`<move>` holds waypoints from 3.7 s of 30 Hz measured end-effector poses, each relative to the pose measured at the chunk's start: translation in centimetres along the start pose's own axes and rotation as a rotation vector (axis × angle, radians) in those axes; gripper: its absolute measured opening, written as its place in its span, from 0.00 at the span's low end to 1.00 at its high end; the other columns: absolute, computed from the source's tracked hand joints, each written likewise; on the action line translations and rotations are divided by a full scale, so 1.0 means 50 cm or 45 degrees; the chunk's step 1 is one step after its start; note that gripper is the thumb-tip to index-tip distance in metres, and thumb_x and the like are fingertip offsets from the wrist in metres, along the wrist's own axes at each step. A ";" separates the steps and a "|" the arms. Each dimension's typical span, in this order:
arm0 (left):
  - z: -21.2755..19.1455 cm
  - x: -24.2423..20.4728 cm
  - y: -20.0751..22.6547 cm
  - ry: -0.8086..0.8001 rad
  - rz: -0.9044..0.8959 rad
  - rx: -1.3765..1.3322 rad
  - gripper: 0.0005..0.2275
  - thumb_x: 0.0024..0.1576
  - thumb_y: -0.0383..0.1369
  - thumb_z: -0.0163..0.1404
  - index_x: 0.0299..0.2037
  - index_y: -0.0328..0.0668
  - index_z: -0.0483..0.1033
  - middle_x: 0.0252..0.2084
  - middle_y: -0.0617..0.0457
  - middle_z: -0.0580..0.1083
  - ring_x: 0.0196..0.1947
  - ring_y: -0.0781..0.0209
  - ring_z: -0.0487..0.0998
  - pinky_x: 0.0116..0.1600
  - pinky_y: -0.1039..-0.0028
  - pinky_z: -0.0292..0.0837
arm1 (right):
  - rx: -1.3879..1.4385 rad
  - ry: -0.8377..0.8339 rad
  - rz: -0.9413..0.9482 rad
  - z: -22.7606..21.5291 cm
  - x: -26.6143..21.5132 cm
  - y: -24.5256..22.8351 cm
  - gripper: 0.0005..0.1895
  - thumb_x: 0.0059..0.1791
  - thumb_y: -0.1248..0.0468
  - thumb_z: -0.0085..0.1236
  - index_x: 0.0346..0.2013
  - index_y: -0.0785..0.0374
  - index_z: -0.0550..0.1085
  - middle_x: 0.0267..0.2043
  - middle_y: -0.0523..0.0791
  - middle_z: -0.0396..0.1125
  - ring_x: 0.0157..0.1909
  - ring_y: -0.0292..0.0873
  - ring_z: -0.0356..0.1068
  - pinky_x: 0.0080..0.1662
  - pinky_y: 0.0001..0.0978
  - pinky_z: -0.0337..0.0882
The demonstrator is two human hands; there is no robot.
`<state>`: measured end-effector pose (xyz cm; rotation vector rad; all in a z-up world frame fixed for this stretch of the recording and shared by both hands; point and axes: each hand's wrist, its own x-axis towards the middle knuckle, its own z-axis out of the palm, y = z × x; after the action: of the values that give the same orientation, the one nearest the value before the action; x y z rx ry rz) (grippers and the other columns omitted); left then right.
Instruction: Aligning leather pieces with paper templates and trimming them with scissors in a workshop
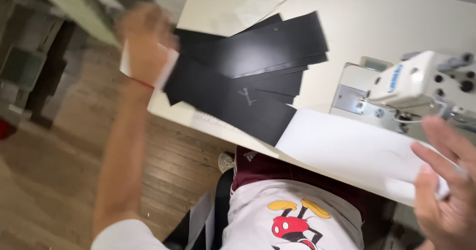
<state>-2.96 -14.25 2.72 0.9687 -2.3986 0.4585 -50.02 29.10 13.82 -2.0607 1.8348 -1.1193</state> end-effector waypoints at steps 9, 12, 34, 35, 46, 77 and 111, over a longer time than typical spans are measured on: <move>0.131 0.044 0.619 -0.306 0.665 -0.948 0.34 0.71 0.62 0.53 0.75 0.42 0.76 0.76 0.41 0.77 0.79 0.41 0.74 0.88 0.42 0.56 | -0.682 -0.040 0.483 -0.010 -0.245 0.172 0.34 0.59 0.91 0.48 0.65 0.60 0.89 0.83 0.53 0.74 0.79 0.55 0.76 0.72 0.44 0.78; 0.152 0.022 0.656 -0.285 0.626 -0.928 0.31 0.72 0.59 0.54 0.71 0.40 0.79 0.73 0.41 0.77 0.78 0.41 0.75 0.88 0.45 0.59 | -0.784 0.062 0.420 0.030 -0.222 0.205 0.20 0.61 0.86 0.65 0.64 0.70 0.89 0.80 0.58 0.72 0.83 0.65 0.72 0.86 0.56 0.73; 0.177 0.083 0.713 -1.065 0.064 -1.236 0.28 0.56 0.40 0.75 0.67 0.50 0.81 0.59 0.49 0.81 0.60 0.41 0.88 0.62 0.49 0.86 | -0.638 -0.201 0.291 0.311 -0.141 0.180 0.33 0.61 0.55 0.55 0.83 0.50 0.71 0.83 0.47 0.67 0.89 0.59 0.59 0.77 0.98 0.36; 0.179 0.088 0.722 -1.061 0.069 -1.232 0.28 0.56 0.40 0.75 0.67 0.50 0.81 0.59 0.49 0.81 0.60 0.41 0.88 0.62 0.49 0.86 | -0.639 -0.194 0.290 0.305 -0.134 0.175 0.33 0.61 0.55 0.55 0.83 0.50 0.71 0.83 0.47 0.67 0.89 0.59 0.59 0.77 0.98 0.36; 0.239 0.074 0.789 -0.144 0.695 -1.050 0.16 0.69 0.49 0.64 0.56 0.51 0.85 0.67 0.48 0.78 0.74 0.47 0.76 0.80 0.51 0.67 | -0.717 -0.304 0.636 0.273 -0.123 0.216 0.37 0.62 0.43 0.59 0.80 0.64 0.73 0.74 0.56 0.63 0.87 0.75 0.57 0.79 0.93 0.44; 0.276 0.202 0.762 -0.695 0.606 -0.571 0.45 0.73 0.71 0.24 0.91 0.47 0.49 0.92 0.46 0.52 0.92 0.47 0.48 0.91 0.47 0.33 | -0.666 -0.250 0.151 0.187 -0.129 0.308 0.33 0.65 0.47 0.57 0.83 0.57 0.73 0.88 0.41 0.66 0.84 0.53 0.67 0.84 0.84 0.42; 0.215 0.054 0.856 -0.411 0.541 -0.887 0.35 0.73 0.61 0.49 0.84 0.49 0.68 0.86 0.51 0.67 0.88 0.56 0.63 0.92 0.56 0.49 | -0.453 -0.286 0.453 0.200 -0.123 0.328 0.42 0.69 0.32 0.37 0.86 0.57 0.67 0.87 0.53 0.64 0.85 0.57 0.64 0.88 0.68 0.26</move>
<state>-38.78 8.63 -9.48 0.2311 -2.7425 -0.4198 -56.52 27.43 -5.19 -1.8171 2.2846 -0.4806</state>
